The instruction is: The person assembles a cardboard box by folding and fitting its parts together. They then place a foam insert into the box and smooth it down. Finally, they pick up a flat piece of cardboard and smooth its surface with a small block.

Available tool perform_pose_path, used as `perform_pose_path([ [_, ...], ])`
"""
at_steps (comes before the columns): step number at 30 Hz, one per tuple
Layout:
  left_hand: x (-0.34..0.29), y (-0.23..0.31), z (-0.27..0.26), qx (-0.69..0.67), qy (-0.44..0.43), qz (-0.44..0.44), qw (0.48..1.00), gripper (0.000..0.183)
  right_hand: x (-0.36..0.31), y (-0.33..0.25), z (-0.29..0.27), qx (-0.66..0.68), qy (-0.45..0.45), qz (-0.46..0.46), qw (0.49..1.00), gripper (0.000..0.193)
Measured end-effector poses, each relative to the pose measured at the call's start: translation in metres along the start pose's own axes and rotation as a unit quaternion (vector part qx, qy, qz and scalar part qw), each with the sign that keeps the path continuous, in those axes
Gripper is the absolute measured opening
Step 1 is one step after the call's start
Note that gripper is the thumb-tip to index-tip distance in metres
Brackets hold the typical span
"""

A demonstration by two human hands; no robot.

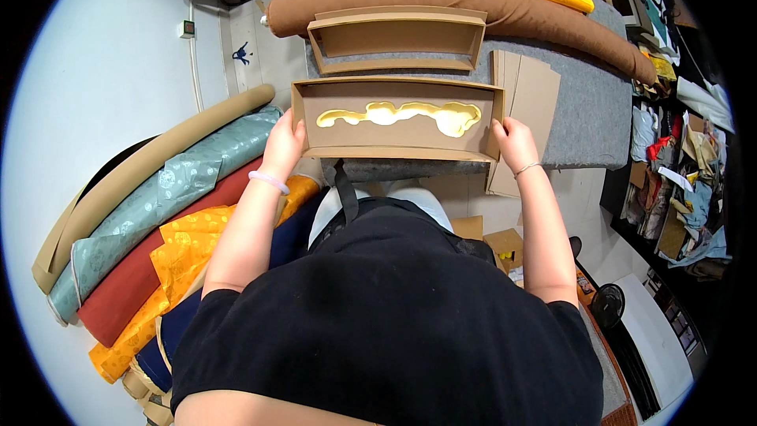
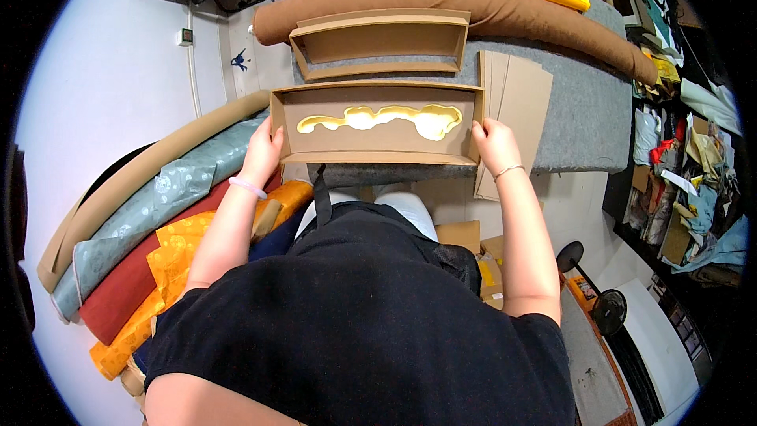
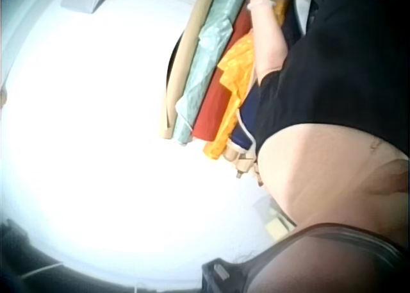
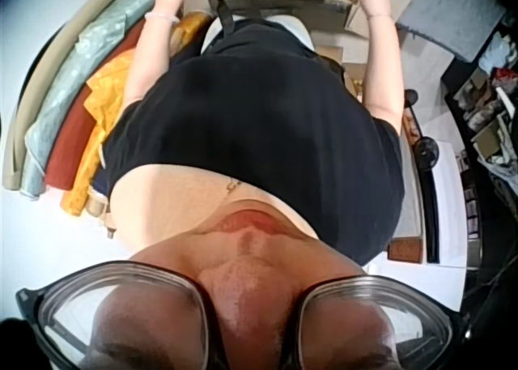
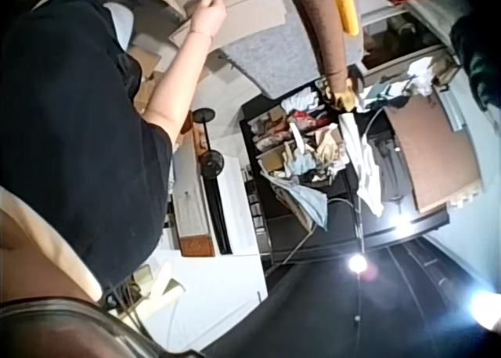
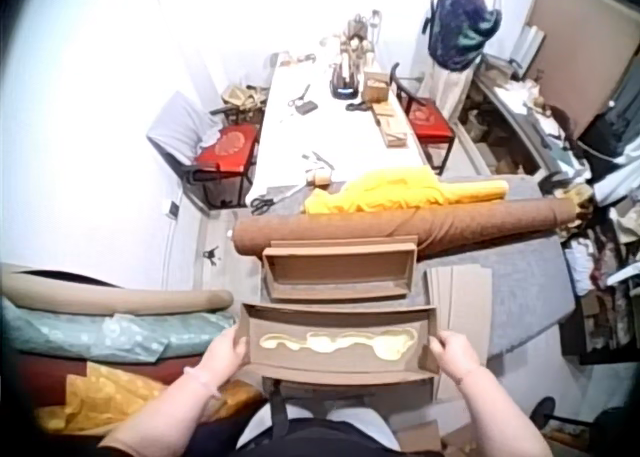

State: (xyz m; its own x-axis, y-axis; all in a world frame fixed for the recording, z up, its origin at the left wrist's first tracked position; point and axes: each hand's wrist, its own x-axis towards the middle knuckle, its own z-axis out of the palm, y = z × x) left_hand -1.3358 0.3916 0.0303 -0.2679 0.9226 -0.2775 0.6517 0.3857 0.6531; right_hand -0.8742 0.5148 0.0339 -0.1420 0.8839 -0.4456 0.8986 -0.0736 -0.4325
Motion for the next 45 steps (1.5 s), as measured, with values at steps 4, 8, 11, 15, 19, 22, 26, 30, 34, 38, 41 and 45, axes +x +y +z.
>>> perform_pose_path([
  [4,-0.007,-0.013,-0.025,-0.022,-0.037,-0.063,0.997,0.034,0.001,0.015,0.0,0.369,-0.032,0.104,0.923,0.046],
  [8,-0.029,-0.047,-0.068,-0.022,-0.006,-0.087,0.996,0.033,0.031,0.058,0.038,0.21,0.06,0.146,0.965,0.047],
  [11,-0.054,-0.059,-0.112,-0.04,-0.01,-0.137,0.99,0.031,0.036,0.054,0.084,0.033,-0.009,0.129,0.991,0.067],
  [15,-0.101,-0.076,-0.159,-0.161,0.077,-0.247,0.952,0.029,0.049,0.03,0.108,-0.015,-0.056,0.161,0.985,0.046],
  [19,-0.124,-0.105,-0.181,-0.202,0.138,-0.251,0.937,0.03,0.028,0.042,0.09,0.007,0.01,0.076,0.997,0.029],
  [22,-0.128,-0.122,-0.184,-0.214,0.158,-0.265,0.927,0.03,-0.02,0.056,0.029,-0.034,0.044,0.066,0.996,0.025],
  [26,-0.104,-0.123,-0.168,-0.203,0.164,-0.259,0.93,0.028,-0.128,0.08,-0.084,0.003,0.102,0.154,0.983,0.032],
  [30,-0.062,-0.116,-0.13,-0.174,0.123,-0.202,0.956,0.026,-0.277,0.16,-0.176,0.008,0.175,0.283,0.943,0.032],
  [34,-0.035,-0.121,-0.062,-0.137,0.062,-0.137,0.979,0.026,-0.397,0.194,-0.209,0.059,0.327,0.292,0.897,0.026],
  [38,-0.015,-0.084,0.016,-0.06,0.038,-0.082,0.994,0.031,-0.454,0.217,-0.18,0.203,0.434,0.323,0.816,0.022],
  [41,0.017,-0.123,0.091,-0.048,0.034,-0.033,0.998,0.036,-0.477,0.238,-0.13,0.26,0.484,0.345,0.761,0.021],
  [45,0.039,-0.11,0.093,-0.034,-0.004,-0.071,0.997,0.038,-0.432,0.189,-0.072,0.394,0.513,0.337,0.684,0.015],
])
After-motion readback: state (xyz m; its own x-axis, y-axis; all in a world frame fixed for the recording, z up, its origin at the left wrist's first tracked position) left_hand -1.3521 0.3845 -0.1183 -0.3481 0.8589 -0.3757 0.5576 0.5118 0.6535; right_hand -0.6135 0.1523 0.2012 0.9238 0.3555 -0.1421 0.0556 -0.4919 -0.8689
